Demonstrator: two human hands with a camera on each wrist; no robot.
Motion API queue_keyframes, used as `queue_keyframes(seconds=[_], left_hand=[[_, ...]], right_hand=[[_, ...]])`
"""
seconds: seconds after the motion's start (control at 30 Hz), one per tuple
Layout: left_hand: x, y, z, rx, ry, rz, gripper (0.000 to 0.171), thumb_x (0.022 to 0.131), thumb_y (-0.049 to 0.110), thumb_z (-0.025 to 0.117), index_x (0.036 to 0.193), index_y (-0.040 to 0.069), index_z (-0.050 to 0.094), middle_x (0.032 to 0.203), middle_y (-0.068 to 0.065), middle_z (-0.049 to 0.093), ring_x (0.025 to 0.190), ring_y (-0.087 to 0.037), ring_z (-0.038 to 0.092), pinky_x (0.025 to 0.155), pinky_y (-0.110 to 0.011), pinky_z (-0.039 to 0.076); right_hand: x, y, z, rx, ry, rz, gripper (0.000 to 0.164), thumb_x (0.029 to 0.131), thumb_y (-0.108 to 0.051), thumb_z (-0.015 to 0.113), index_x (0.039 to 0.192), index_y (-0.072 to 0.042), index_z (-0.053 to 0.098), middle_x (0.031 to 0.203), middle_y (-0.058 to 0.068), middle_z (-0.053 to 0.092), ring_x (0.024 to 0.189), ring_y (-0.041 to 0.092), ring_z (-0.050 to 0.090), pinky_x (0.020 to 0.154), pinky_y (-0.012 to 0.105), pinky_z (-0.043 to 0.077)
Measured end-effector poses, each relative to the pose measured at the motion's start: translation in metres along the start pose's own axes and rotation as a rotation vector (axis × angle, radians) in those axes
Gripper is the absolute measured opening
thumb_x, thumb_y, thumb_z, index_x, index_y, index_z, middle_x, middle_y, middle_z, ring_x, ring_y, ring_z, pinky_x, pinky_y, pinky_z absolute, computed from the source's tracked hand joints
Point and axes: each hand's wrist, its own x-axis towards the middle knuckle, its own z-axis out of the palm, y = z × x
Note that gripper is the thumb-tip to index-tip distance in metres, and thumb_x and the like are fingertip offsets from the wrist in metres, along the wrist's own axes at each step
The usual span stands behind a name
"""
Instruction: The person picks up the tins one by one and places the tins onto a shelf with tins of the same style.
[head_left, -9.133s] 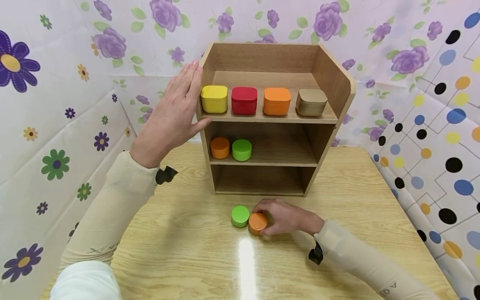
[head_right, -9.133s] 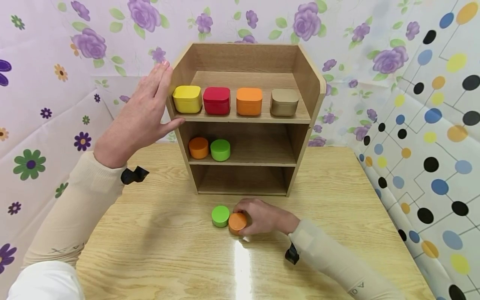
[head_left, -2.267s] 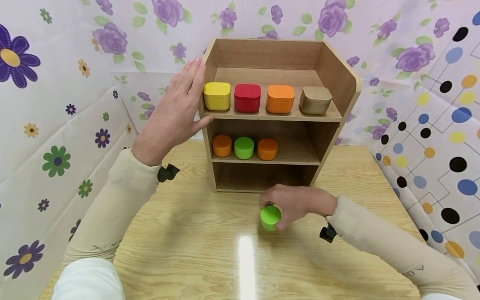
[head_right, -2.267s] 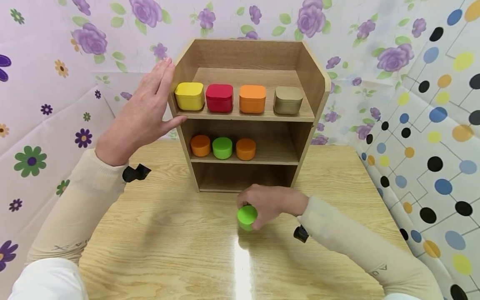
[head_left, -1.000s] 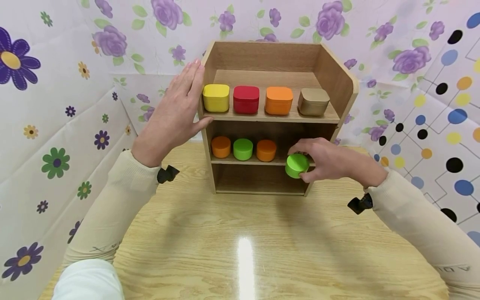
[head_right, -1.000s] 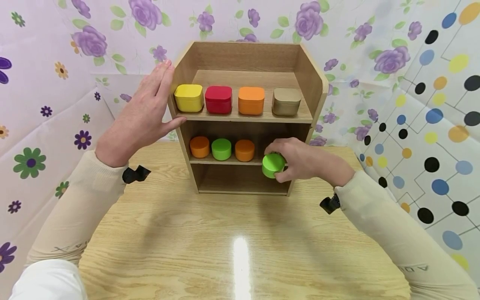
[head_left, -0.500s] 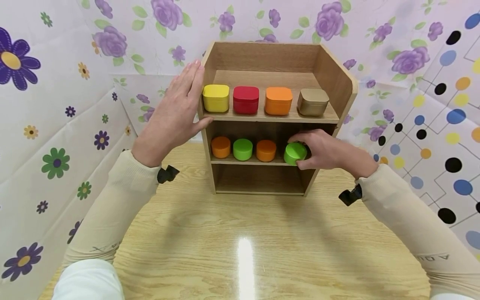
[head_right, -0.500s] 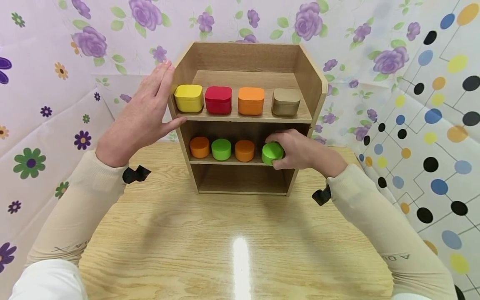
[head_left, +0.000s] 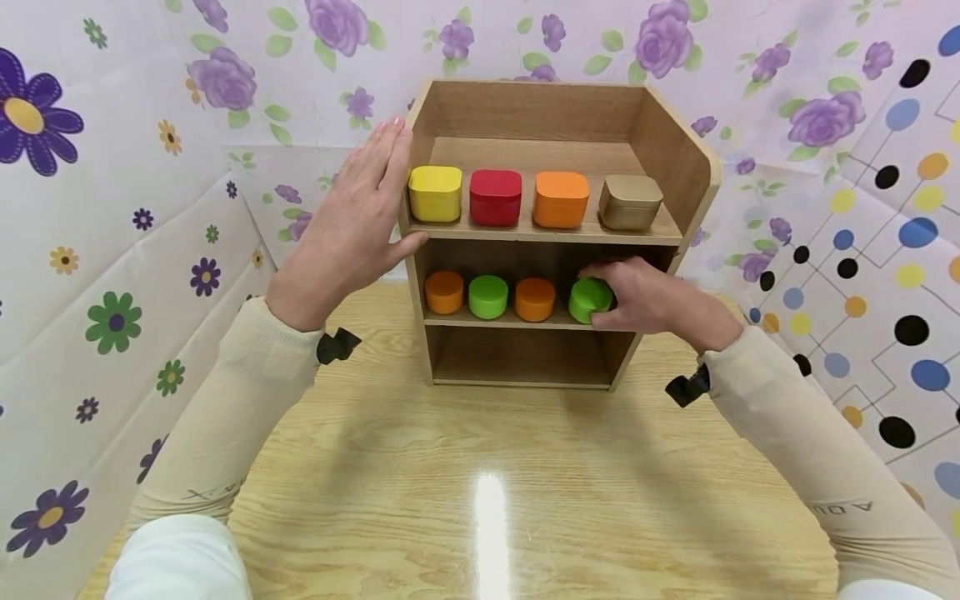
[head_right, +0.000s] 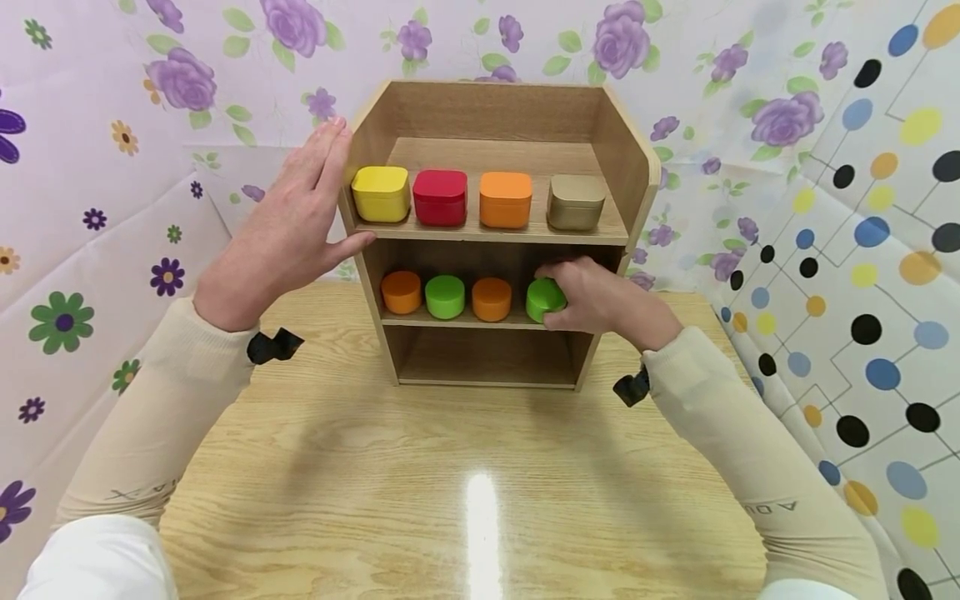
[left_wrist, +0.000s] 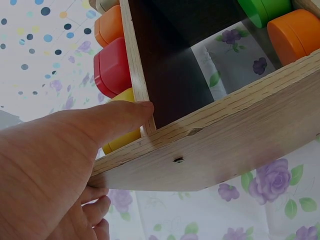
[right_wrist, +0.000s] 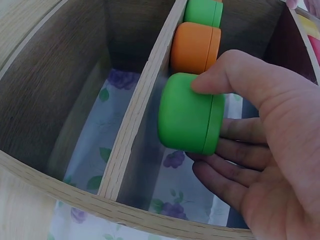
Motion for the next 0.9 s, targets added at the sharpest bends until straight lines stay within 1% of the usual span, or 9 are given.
queue_keyframes(seconds=[0.23, 0.57, 0.83, 0.9], left_hand=[[0.0005, 0.0004, -0.0004, 0.003, -0.007, -0.006, 0.111, 0.095, 0.031, 0.08, 0.169, -0.001, 0.004, 0.179, -0.018, 0.006, 0.167, -0.035, 0.009, 0.137, -0.052, 0.013], [0.0007, 0.0011, 0.0, -0.005, -0.005, -0.008, 0.112, 0.094, 0.031, 0.081, 0.169, 0.0, 0.004, 0.179, -0.017, 0.005, 0.167, -0.034, 0.009, 0.137, -0.052, 0.013], [0.0, 0.0007, 0.0, -0.011, 0.009, 0.001, 0.111, 0.094, 0.03, 0.082, 0.169, -0.001, 0.005, 0.179, -0.018, 0.008, 0.167, -0.034, 0.009, 0.137, -0.052, 0.013], [0.0, 0.0004, 0.0001, -0.01, 0.009, 0.002, 0.111, 0.094, 0.03, 0.081, 0.169, -0.001, 0.005, 0.179, -0.018, 0.007, 0.167, -0.034, 0.009, 0.137, -0.052, 0.012]], right_hand=[[0.002, 0.0012, 0.0002, 0.006, -0.015, 0.0, 0.029, 0.084, -0.01, 0.078, 0.111, -0.005, 0.068, 0.088, 0.006, 0.064, 0.075, 0.018, 0.056, 0.07, 0.033, 0.049], [0.0041, 0.0027, 0.0036, 0.0, -0.051, 0.011, 0.025, 0.086, -0.01, 0.077, 0.108, -0.006, 0.067, 0.084, 0.005, 0.061, 0.072, 0.018, 0.055, 0.068, 0.032, 0.048], [0.0052, 0.0012, 0.003, -0.02, -0.061, 0.014, 0.024, 0.086, -0.011, 0.077, 0.107, -0.006, 0.066, 0.083, 0.005, 0.06, 0.071, 0.018, 0.054, 0.066, 0.031, 0.047], [0.0051, 0.0005, 0.0021, -0.028, -0.063, 0.022, 0.03, 0.086, -0.012, 0.077, 0.113, -0.004, 0.066, 0.085, 0.006, 0.061, 0.072, 0.018, 0.055, 0.066, 0.032, 0.048]])
